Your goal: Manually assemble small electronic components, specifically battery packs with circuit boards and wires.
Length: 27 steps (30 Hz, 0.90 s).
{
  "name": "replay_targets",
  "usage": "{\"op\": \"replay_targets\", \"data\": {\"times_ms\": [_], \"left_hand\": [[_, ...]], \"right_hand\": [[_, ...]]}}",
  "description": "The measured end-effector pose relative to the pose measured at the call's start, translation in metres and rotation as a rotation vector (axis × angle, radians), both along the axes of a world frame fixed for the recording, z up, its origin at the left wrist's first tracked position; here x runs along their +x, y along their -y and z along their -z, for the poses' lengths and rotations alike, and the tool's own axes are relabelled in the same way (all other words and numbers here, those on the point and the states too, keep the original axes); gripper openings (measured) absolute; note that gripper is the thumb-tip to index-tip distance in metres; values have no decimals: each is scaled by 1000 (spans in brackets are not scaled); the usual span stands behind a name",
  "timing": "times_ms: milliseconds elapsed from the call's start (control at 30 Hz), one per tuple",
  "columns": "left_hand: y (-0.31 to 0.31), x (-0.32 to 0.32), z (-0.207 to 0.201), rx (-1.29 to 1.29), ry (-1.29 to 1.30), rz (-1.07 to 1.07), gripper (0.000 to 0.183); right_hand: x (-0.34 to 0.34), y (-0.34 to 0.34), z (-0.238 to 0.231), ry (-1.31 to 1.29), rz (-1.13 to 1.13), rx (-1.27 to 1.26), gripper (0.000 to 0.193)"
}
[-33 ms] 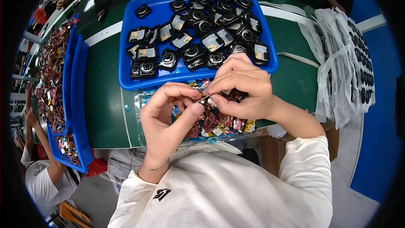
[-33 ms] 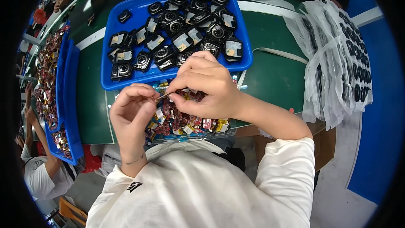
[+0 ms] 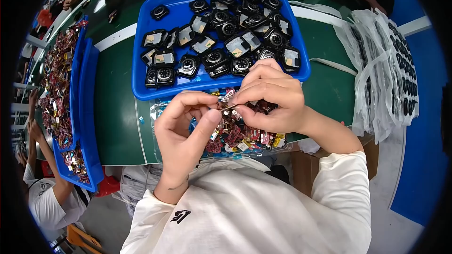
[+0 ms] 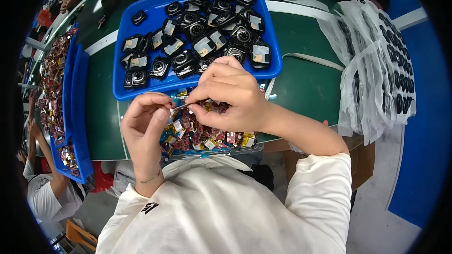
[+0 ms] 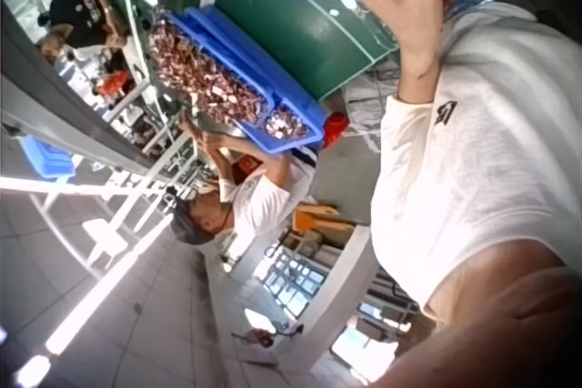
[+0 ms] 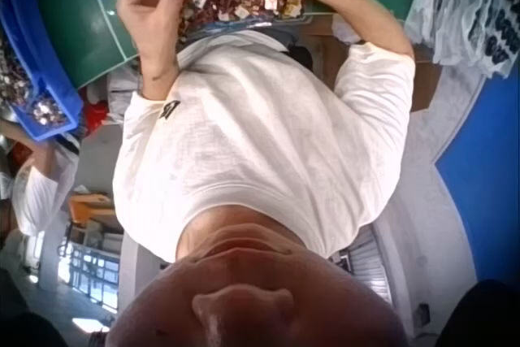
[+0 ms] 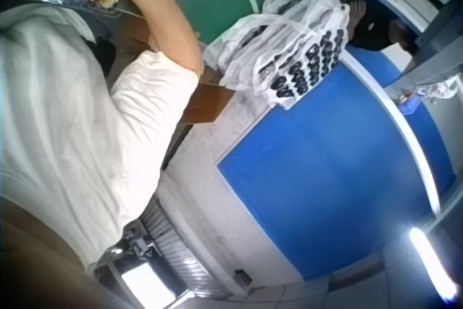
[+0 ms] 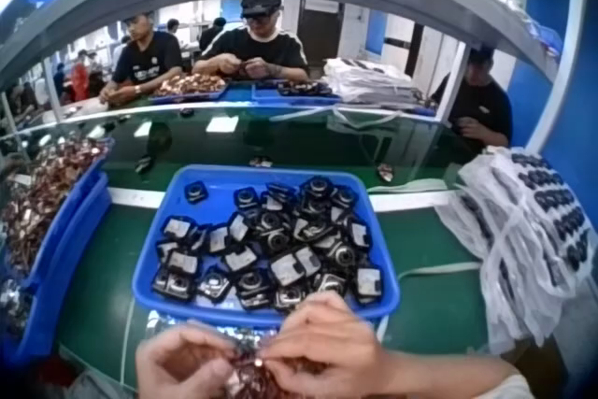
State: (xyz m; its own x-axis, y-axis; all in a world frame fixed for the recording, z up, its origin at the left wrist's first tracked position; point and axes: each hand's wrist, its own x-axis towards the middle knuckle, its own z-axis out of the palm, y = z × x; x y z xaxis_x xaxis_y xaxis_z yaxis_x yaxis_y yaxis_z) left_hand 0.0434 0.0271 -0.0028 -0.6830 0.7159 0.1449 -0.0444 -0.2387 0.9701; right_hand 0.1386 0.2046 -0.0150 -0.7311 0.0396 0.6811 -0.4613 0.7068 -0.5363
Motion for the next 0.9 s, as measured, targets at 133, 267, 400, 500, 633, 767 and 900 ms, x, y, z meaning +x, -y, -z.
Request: {"op": "replay_targets", "data": {"times_ms": [133,267,400,500,633,767,900], "left_hand": [[2,-7,2,-185,-138,-54,8],[5,-11,7,-224,-154,4,3],[5,-13,6,-111,-546,-112,7],[5,-12,5,-62,-783,-172,10],[-1,-8,-7,-135,-629,-70,13],[3,-6,2,-137,-432,-24,13],[7,-8,8,-102,-290,-25,15]], "right_hand": [[0,1,0,-60,2,62,23],[3,0,-3,-38,29,151,23],[6,1,-7,28,11,54,23],[4,3,-3,56,-63,-252,15],[3,3,-5,98,-139,-265,16],[4,5,-7,112,-148,-272,19],[3,-1,-4,122,-142,-244,20]]}}
